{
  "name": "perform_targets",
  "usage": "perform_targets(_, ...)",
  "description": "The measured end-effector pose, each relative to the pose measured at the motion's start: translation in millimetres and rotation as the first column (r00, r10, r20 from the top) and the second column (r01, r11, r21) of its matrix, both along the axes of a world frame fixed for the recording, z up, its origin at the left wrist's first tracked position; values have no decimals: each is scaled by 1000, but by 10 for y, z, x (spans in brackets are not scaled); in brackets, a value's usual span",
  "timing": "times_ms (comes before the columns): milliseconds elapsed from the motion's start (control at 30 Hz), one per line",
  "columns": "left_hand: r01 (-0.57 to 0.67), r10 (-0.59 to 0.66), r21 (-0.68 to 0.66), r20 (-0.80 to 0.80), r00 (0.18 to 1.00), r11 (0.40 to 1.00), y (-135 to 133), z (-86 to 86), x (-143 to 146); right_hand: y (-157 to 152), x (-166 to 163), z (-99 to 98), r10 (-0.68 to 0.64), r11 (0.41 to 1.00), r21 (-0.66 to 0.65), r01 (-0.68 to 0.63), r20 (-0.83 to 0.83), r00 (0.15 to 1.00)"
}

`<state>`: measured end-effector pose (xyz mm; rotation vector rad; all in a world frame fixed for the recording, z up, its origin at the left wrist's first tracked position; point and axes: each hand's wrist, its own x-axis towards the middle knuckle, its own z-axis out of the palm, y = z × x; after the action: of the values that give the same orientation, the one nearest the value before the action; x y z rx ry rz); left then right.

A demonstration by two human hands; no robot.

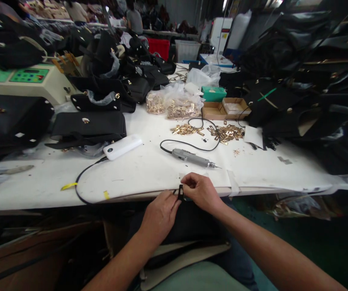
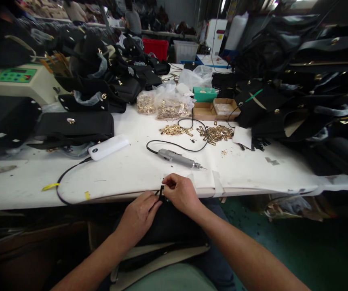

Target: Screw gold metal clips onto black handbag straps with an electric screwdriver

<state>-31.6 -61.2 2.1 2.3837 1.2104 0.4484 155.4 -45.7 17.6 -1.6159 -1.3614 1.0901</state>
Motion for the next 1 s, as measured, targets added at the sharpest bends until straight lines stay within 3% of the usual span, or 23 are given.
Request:
perform_targets(100,3,1,63,-58,998,998,76,44,13,75,10,20,8,999,33,-10,69,998)
perform_targets(300,-32,59,258,-100,993,966,247,110,45,321,48,-127,5,999,-54,-5,6,1000)
perform_targets(467,38,-11,243,-110,994,969,360,130,3,455,68,-138,30,998,-62,-25,68,997)
perform_targets(633,157,-98,198,-276,956,968,460,253,56,529,76,-85,84,993,-98,-72,130,988)
perform_targets(1000,34,-11,161,-141,990,986,386,126,100,489,48,-106,75,994,47,-96,333,940)
